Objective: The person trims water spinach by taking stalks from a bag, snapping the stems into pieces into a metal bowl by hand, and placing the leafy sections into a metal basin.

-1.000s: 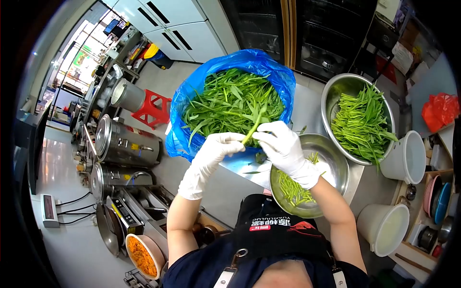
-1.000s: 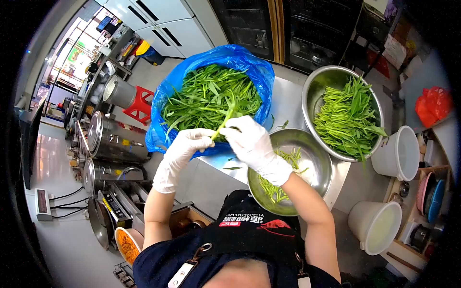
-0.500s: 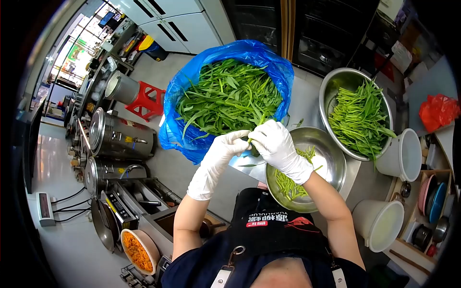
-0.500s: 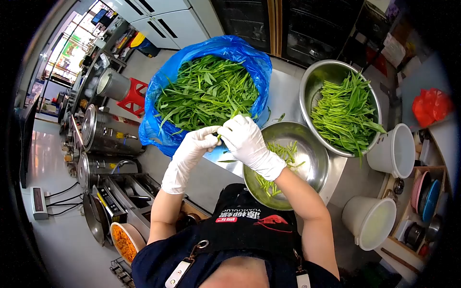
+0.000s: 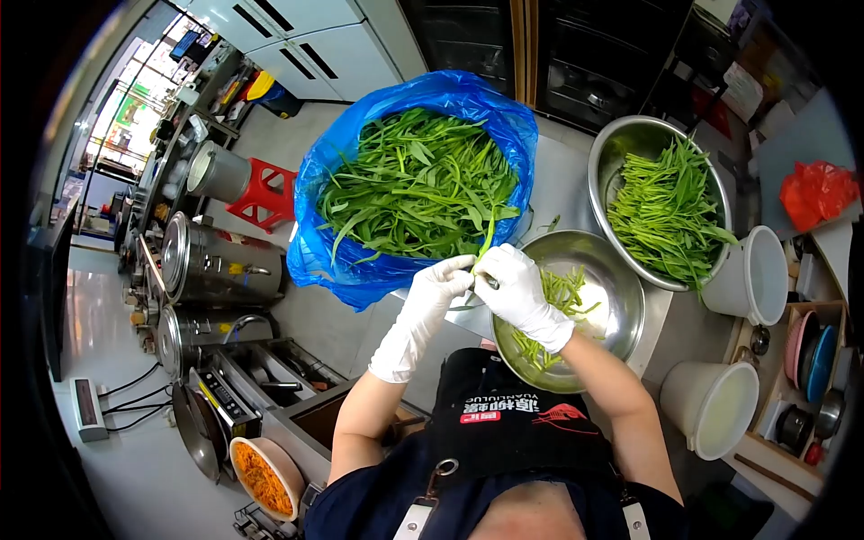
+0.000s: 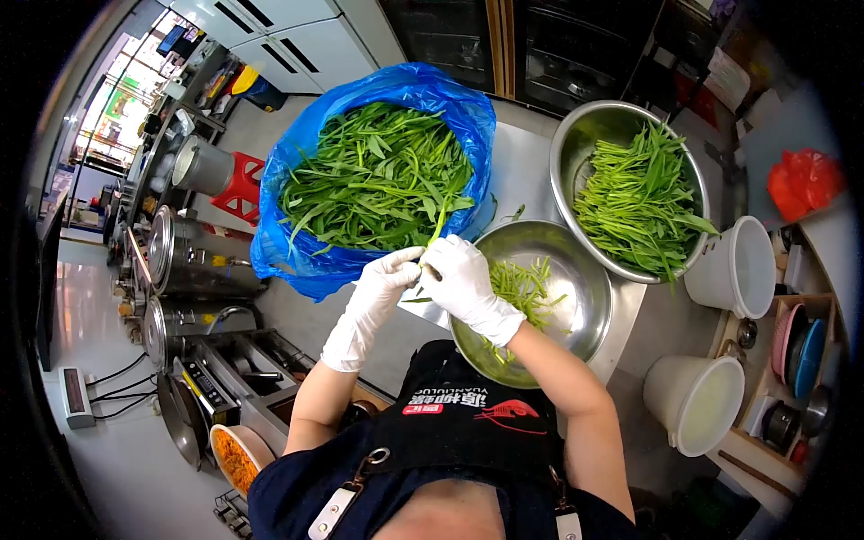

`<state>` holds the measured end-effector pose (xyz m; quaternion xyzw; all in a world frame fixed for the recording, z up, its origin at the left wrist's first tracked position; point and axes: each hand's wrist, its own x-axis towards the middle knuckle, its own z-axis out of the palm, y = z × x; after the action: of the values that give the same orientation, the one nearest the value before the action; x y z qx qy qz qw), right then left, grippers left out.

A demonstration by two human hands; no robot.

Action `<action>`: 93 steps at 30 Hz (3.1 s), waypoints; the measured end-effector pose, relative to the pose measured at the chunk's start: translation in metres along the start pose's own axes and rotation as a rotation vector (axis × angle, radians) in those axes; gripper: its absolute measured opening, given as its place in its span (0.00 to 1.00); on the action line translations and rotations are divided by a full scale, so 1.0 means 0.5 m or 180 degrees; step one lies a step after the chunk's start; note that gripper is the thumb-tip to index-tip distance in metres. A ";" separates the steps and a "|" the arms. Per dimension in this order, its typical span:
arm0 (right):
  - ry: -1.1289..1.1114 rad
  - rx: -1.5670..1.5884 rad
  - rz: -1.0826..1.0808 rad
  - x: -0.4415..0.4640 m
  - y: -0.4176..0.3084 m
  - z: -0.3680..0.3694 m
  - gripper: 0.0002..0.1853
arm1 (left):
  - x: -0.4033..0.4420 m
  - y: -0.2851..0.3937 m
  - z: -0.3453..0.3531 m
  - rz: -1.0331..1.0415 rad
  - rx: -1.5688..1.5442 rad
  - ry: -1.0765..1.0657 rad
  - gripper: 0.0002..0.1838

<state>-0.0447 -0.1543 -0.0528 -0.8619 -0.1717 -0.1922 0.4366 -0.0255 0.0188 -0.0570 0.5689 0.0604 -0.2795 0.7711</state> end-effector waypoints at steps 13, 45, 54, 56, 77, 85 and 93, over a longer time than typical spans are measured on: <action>-0.0962 0.1586 0.1828 -0.086 0.028 0.001 0.07 | 0.019 -0.058 0.023 -0.0274 -0.0054 0.0349 0.09; -0.0533 -0.1664 -0.0867 -0.081 0.013 -0.193 0.16 | -0.091 0.027 0.072 0.2540 0.3787 -0.0128 0.10; -0.0175 0.0341 0.1105 -0.088 0.017 -0.171 0.06 | -0.081 0.019 0.072 0.1966 0.3278 -0.0022 0.07; 0.0383 0.1126 0.1599 -0.086 0.032 -0.165 0.05 | -0.072 0.006 0.078 0.1972 0.3401 -0.0028 0.07; -0.0998 -0.0873 -0.0867 -0.090 -0.006 -0.121 0.11 | -0.036 -0.018 0.086 -0.0835 0.0686 -0.0194 0.10; -0.0078 -0.0515 0.0339 -0.098 0.029 -0.123 0.07 | -0.007 -0.085 0.142 -0.0112 -0.0202 -0.0409 0.10; 0.0685 0.1382 0.2110 -0.109 0.114 -0.305 0.11 | 0.004 -0.058 0.149 0.1803 0.3690 -0.0385 0.14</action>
<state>-0.0932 -0.3180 -0.0354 -0.7334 0.1254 -0.0895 0.6622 -0.0553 -0.0556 -0.0565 0.8701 -0.2962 -0.0840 0.3849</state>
